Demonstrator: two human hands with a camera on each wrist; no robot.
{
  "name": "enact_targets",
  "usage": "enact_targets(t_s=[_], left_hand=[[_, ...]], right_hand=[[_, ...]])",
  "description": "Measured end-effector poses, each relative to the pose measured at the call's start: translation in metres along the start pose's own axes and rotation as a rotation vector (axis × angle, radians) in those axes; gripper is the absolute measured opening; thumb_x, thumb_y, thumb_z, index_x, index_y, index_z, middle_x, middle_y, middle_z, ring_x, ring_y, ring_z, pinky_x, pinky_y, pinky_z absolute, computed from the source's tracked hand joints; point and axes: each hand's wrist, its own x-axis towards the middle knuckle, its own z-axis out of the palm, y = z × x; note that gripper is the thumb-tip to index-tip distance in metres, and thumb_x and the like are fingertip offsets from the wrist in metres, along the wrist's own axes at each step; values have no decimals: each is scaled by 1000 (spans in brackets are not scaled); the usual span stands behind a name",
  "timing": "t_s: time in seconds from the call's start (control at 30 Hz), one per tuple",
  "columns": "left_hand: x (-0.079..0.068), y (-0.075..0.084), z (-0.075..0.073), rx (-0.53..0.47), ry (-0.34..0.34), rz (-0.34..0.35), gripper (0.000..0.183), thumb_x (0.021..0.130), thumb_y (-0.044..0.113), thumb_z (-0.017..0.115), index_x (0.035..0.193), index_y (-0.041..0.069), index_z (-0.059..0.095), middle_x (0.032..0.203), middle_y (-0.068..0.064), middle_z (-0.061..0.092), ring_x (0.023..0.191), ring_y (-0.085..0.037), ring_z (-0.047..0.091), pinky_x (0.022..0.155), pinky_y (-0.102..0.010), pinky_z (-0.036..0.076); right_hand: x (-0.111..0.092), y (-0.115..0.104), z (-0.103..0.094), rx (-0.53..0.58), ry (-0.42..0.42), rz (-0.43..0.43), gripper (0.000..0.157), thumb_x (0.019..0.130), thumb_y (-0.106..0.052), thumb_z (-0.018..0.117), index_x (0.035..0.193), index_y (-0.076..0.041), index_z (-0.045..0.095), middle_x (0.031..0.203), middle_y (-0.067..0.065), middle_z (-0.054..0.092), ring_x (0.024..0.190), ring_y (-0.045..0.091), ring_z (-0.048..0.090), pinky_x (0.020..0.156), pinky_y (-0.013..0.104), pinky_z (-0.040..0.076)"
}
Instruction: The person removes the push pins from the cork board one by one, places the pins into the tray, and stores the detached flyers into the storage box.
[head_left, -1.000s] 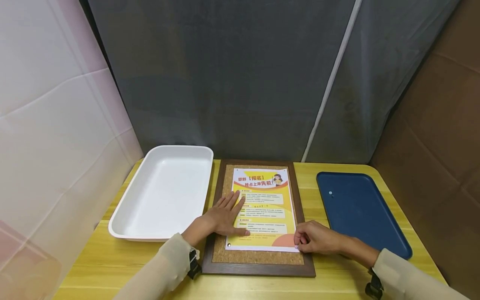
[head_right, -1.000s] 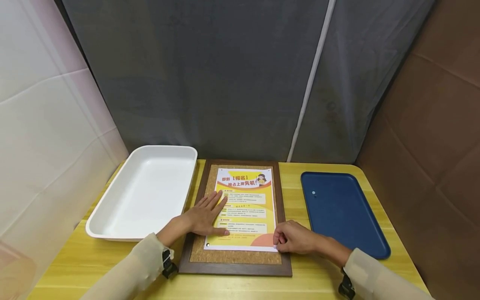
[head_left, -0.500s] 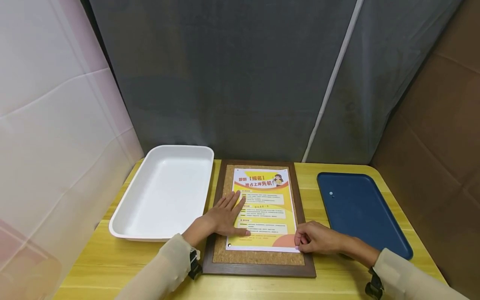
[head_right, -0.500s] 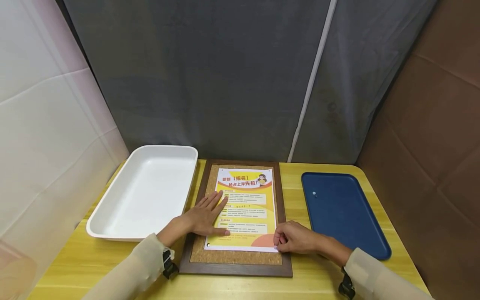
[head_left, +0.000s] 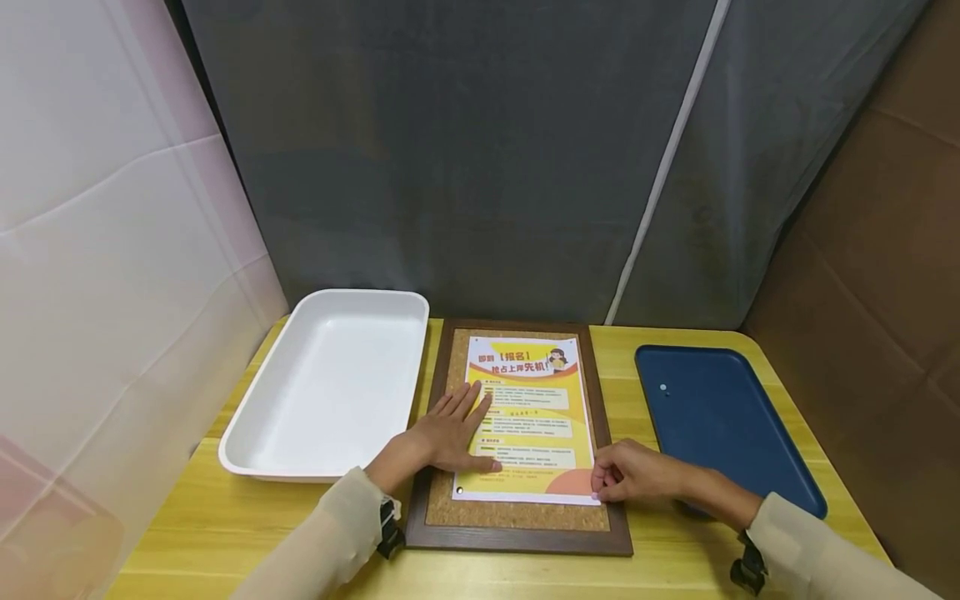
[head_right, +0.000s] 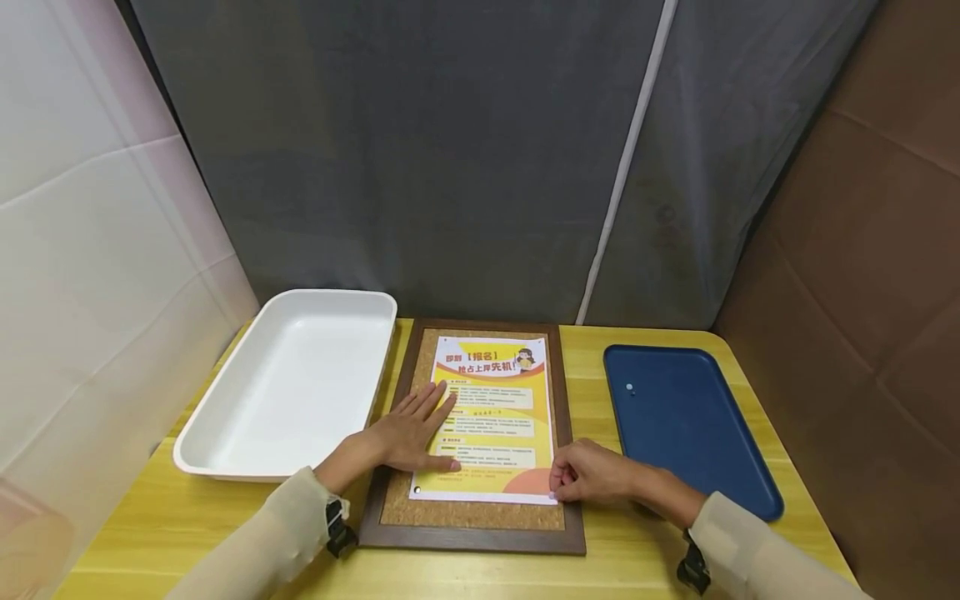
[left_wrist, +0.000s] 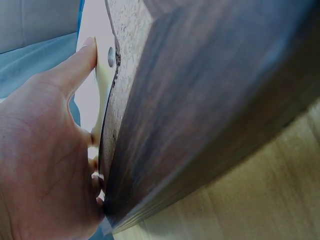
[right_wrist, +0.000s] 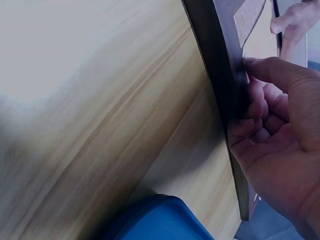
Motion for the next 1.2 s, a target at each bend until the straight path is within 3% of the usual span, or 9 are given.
enact_targets(t_s=[1.2], left_hand=[[0, 1, -1, 11, 5, 4, 113, 94, 79, 56, 172, 11, 11, 178, -14, -2, 165, -33, 0, 132, -51, 9]], right_hand=[[5, -11, -4, 57, -74, 116, 11, 95, -4, 73, 87, -11, 75, 68, -16, 52, 61, -5, 44, 57, 16, 37]])
